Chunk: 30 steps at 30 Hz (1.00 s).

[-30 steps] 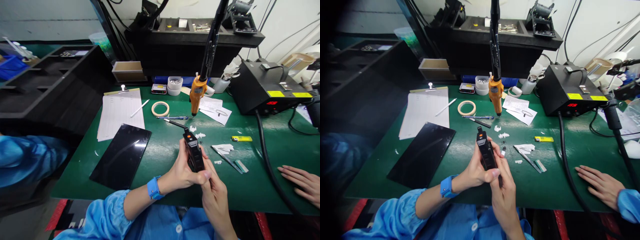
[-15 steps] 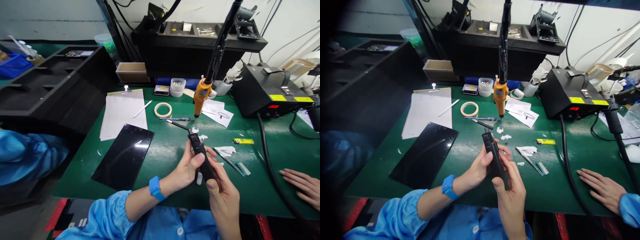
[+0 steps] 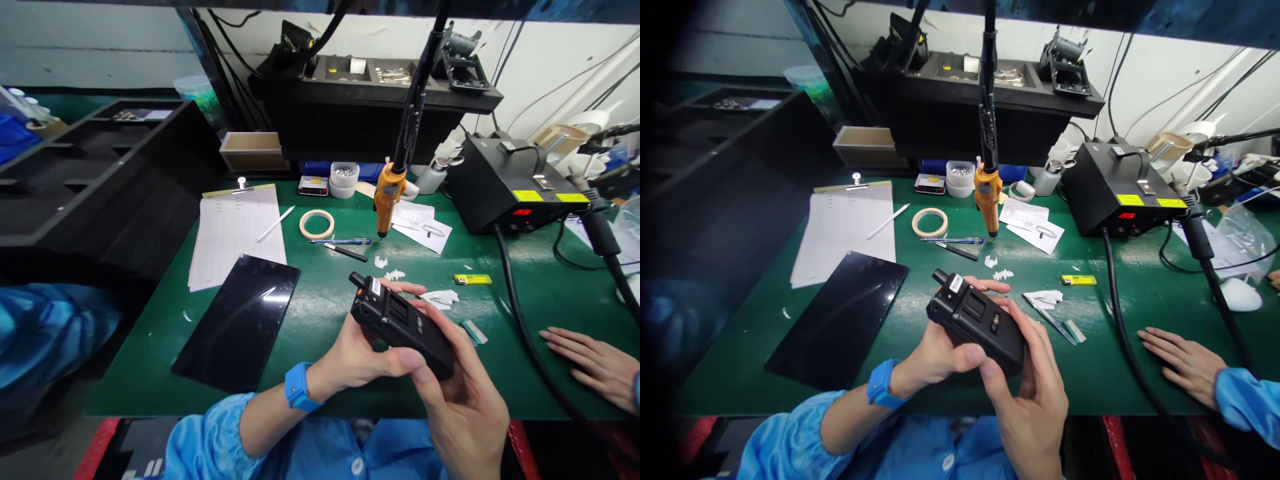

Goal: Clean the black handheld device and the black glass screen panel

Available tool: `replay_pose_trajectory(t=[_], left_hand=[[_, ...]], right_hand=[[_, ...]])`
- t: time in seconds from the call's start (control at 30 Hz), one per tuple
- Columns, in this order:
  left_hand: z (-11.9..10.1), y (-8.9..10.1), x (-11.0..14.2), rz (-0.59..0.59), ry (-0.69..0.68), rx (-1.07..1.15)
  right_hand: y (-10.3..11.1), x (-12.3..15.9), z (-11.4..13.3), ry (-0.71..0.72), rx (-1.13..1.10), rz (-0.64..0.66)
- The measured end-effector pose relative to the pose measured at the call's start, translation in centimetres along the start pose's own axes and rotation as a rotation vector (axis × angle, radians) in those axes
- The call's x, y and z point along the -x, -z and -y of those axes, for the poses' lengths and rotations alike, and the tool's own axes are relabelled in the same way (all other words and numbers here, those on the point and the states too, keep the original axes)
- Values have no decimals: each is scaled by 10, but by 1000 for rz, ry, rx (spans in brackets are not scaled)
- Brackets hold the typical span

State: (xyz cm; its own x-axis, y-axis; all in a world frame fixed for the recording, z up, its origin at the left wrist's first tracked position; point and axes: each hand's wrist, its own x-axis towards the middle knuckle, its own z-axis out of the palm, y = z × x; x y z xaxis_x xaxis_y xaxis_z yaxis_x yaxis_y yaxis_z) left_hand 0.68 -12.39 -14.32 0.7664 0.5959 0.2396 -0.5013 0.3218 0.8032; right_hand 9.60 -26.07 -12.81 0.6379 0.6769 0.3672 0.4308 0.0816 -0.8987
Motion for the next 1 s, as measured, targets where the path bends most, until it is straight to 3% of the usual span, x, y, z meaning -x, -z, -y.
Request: replay_pose_trajectory(t=[0.17,0.4,0.77,1.0], left_hand=[[1,-1,3,-34,-58,-14],[2,-8,7,-55,-292,-88],[12,-11,11,-16,-313,-136],[13,-11,10,-66,-299,-247]], right_hand=[[6,1,6,108,159,54],[6,4,4,229,210,41],[1,12,-5,205,143,16],[0,10,-11,200,95,9]])
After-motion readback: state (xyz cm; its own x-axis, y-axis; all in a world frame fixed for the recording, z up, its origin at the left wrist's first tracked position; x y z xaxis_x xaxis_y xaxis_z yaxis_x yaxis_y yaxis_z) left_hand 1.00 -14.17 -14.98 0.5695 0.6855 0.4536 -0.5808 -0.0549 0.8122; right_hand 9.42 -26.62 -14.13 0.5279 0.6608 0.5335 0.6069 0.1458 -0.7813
